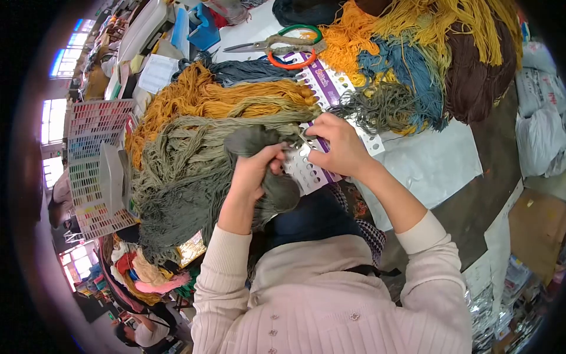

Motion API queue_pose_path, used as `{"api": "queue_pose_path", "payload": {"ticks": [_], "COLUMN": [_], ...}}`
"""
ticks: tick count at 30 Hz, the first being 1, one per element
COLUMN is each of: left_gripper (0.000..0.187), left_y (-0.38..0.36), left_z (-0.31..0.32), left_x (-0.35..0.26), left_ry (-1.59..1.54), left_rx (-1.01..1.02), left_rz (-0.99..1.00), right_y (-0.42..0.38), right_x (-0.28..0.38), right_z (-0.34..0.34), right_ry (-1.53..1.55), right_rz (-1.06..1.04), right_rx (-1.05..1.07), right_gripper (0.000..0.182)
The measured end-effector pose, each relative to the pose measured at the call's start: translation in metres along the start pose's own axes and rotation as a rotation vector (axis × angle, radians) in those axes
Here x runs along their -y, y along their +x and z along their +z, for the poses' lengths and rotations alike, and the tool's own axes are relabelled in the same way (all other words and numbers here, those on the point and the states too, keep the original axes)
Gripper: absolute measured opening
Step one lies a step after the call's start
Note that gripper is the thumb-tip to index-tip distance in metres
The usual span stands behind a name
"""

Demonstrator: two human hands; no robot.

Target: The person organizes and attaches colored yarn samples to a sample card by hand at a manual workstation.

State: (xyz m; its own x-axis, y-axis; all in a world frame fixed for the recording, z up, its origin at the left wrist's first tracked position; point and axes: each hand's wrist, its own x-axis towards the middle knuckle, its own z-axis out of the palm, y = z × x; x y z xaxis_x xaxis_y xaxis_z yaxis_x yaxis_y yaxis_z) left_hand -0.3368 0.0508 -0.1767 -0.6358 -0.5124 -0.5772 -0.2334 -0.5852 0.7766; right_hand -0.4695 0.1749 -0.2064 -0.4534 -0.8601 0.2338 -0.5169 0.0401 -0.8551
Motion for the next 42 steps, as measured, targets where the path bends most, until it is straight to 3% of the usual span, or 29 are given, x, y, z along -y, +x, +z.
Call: {"api": "queue_pose_path", "payload": {"ticks": [3,6,7,10,11,14,15,18,19,20,23,25,26,28,29,30,32,34,35,36,38,39,41,42], "left_gripper": [0.010,0.009,0.015,0.022,0.025,0.024,0.023,0.023,0.024,0.023,0.016,0.017,0.020,0.026,0.026,0.023,0.017,0.010,0.023,0.032,0.034,0.034,0.034,0.031], "left_y": [0.002,-0.008,-0.012,-0.015,-0.012,0.007,0.004,0.004,-0.003,-0.016,-0.037,-0.058,-0.069,-0.095,-0.105,-0.112,-0.125,-0.143,-0.164,-0.195,-0.291,-0.339,-0.452,-0.483], "left_z": [0.010,0.004,0.000,-0.003,0.003,0.023,0.033,0.019,0.011,0.000,-0.058,-0.094,-0.118,-0.137,-0.148,-0.154,-0.168,-0.239,-0.280,-0.291,-0.421,-0.421,-0.474,-0.437], "left_x": [0.007,-0.005,-0.007,-0.011,-0.014,0.002,-0.002,0.006,-0.002,-0.020,-0.036,-0.054,-0.066,-0.093,-0.103,-0.111,-0.133,-0.148,-0.159,-0.168,-0.175,-0.173,-0.159,-0.154], "left_ry": [0.125,-0.139,-0.267,-0.557,-0.469,0.184,0.341,0.192,0.130,0.126,-0.053,-0.192,-0.219,-0.222,-0.274,-0.244,-0.382,-0.380,-0.353,-0.472,-0.642,-0.806,-0.955,-0.950], "left_rx": [-0.004,0.075,0.108,0.380,0.341,0.233,0.172,0.102,0.049,0.001,-0.094,-0.173,-0.157,-0.324,-0.276,-0.310,-0.176,-0.380,-0.280,-0.534,-0.308,-0.229,-0.307,-0.283], "left_rz": [0.073,-0.065,-0.193,-0.184,-0.163,-0.072,-0.111,0.113,0.069,-0.129,-0.264,-0.168,-0.117,-0.021,-0.047,0.023,0.140,0.393,0.474,0.509,0.518,0.526,0.832,0.818], "right_y": [0.000,-0.001,-0.001,0.001,-0.001,-0.002,-0.002,0.000,-0.001,0.000,0.001,-0.001,0.000,0.002,0.002,0.003,0.002,0.001,0.000,0.001,0.001,0.002,0.002,0.003], "right_x": [0.000,0.001,0.001,0.000,-0.001,-0.011,-0.011,-0.002,0.000,0.005,0.001,0.002,0.002,0.002,0.003,0.003,0.003,0.002,0.003,0.004,0.004,0.004,0.006,0.008], "right_z": [0.006,0.005,0.005,0.005,0.007,0.012,0.011,0.013,0.014,0.014,0.017,0.020,0.019,0.018,0.020,0.021,0.023,0.025,0.026,0.026,0.027,0.028,0.029,0.030], "right_ry": [-0.047,-0.071,-0.071,0.001,0.105,0.331,0.295,-0.094,-0.160,-0.176,-0.235,-0.167,-0.217,-0.315,-0.278,-0.288,-0.306,-0.315,-0.317,-0.319,-0.344,-0.345,-0.367,-0.388], "right_rz": [-0.042,-0.073,-0.084,0.009,0.068,0.061,0.078,-0.005,0.013,0.038,0.038,0.098,0.043,-0.074,-0.058,-0.059,-0.062,-0.066,-0.066,-0.069,-0.102,-0.106,-0.112,-0.113], "right_rx": [-0.017,-0.047,-0.054,-0.041,-0.074,-0.175,-0.169,-0.083,-0.055,-0.050,-0.050,-0.048,-0.074,-0.126,-0.137,-0.142,-0.144,-0.162,-0.168,-0.174,-0.197,-0.195,-0.178,-0.165], "right_gripper": [0.027,0.022,0.020,0.016,0.017,0.019,0.021,0.027,0.035,0.039,0.036,0.033,0.032,0.030,0.029,0.029,0.029,0.029,0.029,0.029,0.028,0.028,0.028,0.028]}}
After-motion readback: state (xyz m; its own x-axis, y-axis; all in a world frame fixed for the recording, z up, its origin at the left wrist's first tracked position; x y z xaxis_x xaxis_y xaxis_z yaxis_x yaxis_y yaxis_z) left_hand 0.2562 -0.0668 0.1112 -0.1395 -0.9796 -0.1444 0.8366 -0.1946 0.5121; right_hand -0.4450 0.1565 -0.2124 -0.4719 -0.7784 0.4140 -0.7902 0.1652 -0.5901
